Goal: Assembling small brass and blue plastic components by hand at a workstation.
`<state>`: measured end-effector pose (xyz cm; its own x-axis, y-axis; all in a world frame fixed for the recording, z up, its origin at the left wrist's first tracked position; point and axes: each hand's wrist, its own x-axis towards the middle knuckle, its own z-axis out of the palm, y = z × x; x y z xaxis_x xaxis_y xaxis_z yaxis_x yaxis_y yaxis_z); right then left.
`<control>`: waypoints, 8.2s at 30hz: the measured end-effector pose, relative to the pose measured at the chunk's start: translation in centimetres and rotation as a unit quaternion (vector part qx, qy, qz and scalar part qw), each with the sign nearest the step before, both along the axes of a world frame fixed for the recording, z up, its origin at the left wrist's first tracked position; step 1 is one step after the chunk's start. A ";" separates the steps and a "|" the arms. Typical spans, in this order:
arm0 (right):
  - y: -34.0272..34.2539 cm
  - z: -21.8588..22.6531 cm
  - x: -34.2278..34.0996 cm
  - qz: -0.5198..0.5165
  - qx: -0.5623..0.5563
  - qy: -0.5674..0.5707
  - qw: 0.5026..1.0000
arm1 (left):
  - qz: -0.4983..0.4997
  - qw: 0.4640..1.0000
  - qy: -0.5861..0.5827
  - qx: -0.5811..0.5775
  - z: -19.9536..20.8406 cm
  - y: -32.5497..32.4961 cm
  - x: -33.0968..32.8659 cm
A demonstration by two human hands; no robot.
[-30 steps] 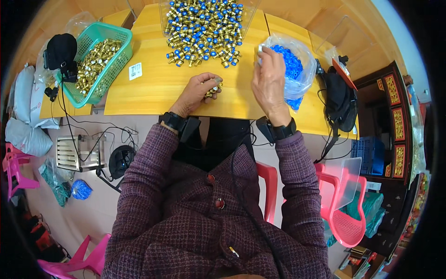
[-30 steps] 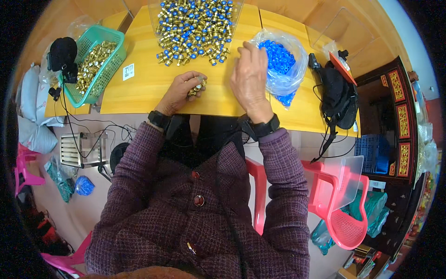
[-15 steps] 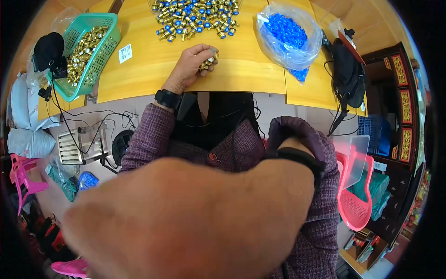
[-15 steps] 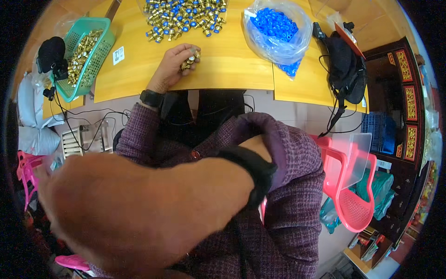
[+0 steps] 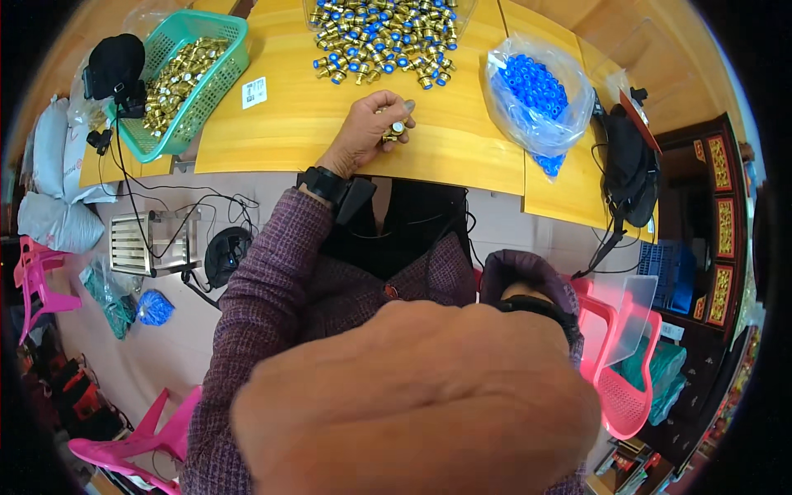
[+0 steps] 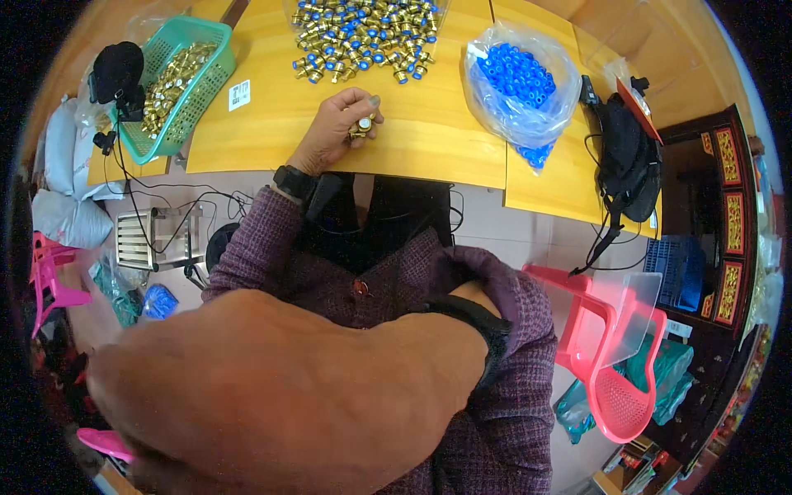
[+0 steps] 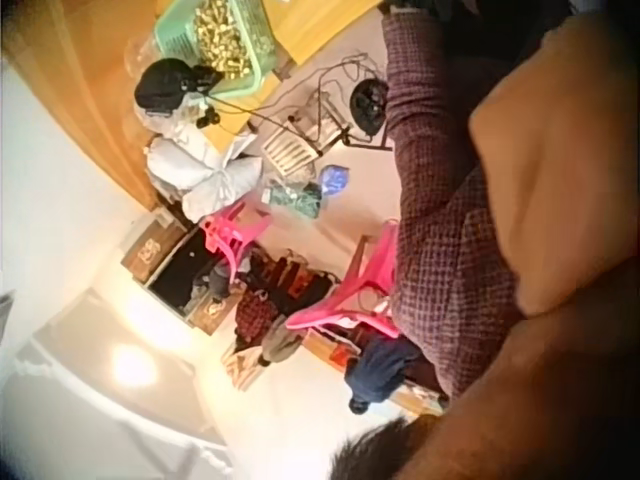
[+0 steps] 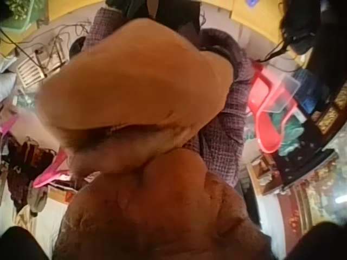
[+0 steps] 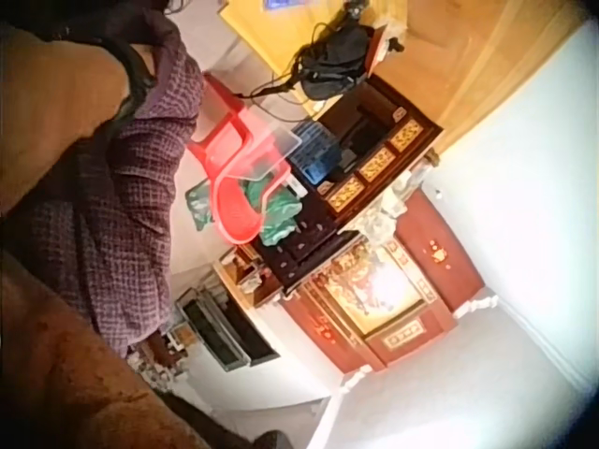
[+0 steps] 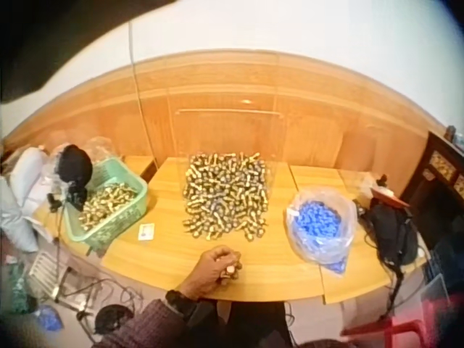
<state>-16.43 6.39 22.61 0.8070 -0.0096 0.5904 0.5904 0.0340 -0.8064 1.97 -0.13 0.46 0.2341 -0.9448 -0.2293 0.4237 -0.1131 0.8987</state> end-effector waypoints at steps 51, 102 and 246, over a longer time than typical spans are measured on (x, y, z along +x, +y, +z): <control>-12.7 -24.6 2.9 -0.430 0.157 0.217 0.862 | 0.045 0.895 -0.426 -0.124 -1.8 1.5 1.3; -11.9 -24.7 3.2 -0.428 0.084 0.228 0.870 | -0.028 0.966 -0.256 -0.010 0.1 2.3 0.8; -11.5 -25.2 3.8 -0.495 0.017 0.219 0.841 | 0.272 0.739 -0.616 -0.015 -1.5 -2.0 7.0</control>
<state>-12.66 -5.09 -2.59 0.5337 -0.8154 0.2243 -0.0102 -0.2714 -0.9624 8.99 -2.08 -1.07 0.5947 -0.6343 0.4940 -0.7434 -0.1998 0.6383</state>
